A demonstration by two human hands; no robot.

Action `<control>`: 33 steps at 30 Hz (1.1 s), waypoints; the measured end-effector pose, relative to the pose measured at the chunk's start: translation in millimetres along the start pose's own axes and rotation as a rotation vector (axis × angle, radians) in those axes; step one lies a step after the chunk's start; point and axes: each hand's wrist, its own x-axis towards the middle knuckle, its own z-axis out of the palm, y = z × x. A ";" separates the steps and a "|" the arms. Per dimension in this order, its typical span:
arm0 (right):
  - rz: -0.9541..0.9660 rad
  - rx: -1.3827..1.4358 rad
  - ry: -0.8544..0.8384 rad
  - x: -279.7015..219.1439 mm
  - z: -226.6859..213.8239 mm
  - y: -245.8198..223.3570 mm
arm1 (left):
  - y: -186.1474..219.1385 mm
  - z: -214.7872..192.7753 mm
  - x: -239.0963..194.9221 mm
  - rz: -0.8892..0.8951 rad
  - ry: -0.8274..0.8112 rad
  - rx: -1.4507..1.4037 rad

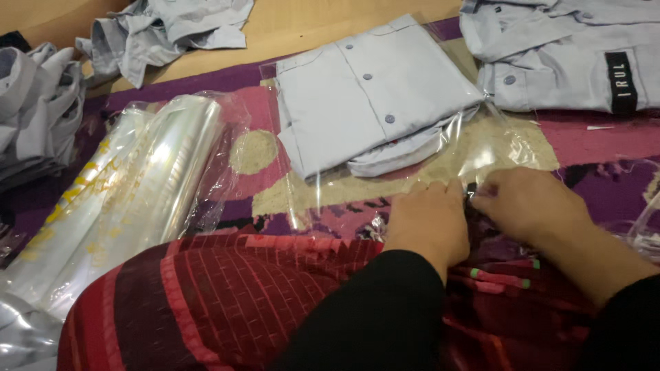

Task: The person packs folded shirts into plastic bags, smoothing the plastic and sealing the bags by hand.

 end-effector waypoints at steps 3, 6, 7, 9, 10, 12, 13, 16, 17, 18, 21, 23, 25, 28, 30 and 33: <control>-0.171 0.095 0.032 15.0 7.1 15.6 | 6.6 -9.1 3.1 -0.013 0.017 0.040; 0.027 0.692 0.099 2.1 1.4 15.2 | 15.4 -24.5 3.2 -0.051 -0.215 0.071; 0.007 1.001 0.135 16.8 15.1 24.1 | 17.2 -23.9 3.4 -0.046 -0.223 0.130; -0.015 1.316 0.171 37.5 34.4 37.6 | 18.6 -16.4 6.9 -0.043 -0.232 0.190; -0.002 1.387 0.198 44.0 40.1 42.2 | 18.2 -9.3 10.6 -0.042 -0.128 0.194; 0.023 1.460 0.221 54.6 52.5 48.8 | 17.3 0.9 18.8 -0.037 -0.035 0.200; 0.040 1.475 0.235 58.8 58.1 50.6 | 17.1 2.7 23.8 -0.005 0.121 0.126; 0.068 1.510 0.245 56.8 58.5 48.9 | 26.2 2.2 34.7 0.081 0.258 0.007; 0.076 1.525 0.235 53.4 56.5 47.4 | 31.0 1.7 37.4 0.129 0.240 -0.040; 0.082 1.530 0.240 51.6 52.2 45.8 | 34.7 -4.8 34.7 0.137 0.236 -0.036; 0.232 1.586 0.188 50.5 45.5 50.7 | 43.9 -12.2 28.9 0.072 -0.211 -0.066; 0.217 1.691 0.416 56.6 44.9 61.1 | 43.8 -7.2 28.3 0.076 -0.146 0.025; -0.128 1.574 0.443 94.7 77.1 95.9 | 45.5 -5.6 33.3 0.068 -0.133 0.038; -0.159 1.685 0.405 57.0 39.0 67.3 | 50.0 -16.2 33.7 0.061 -0.121 -0.002; 0.164 1.911 0.329 38.4 22.7 47.2 | 52.4 -17.6 35.0 0.052 -0.124 -0.058; 0.080 1.907 0.310 56.9 44.0 57.6 | 58.1 -4.6 42.8 0.094 0.051 -0.091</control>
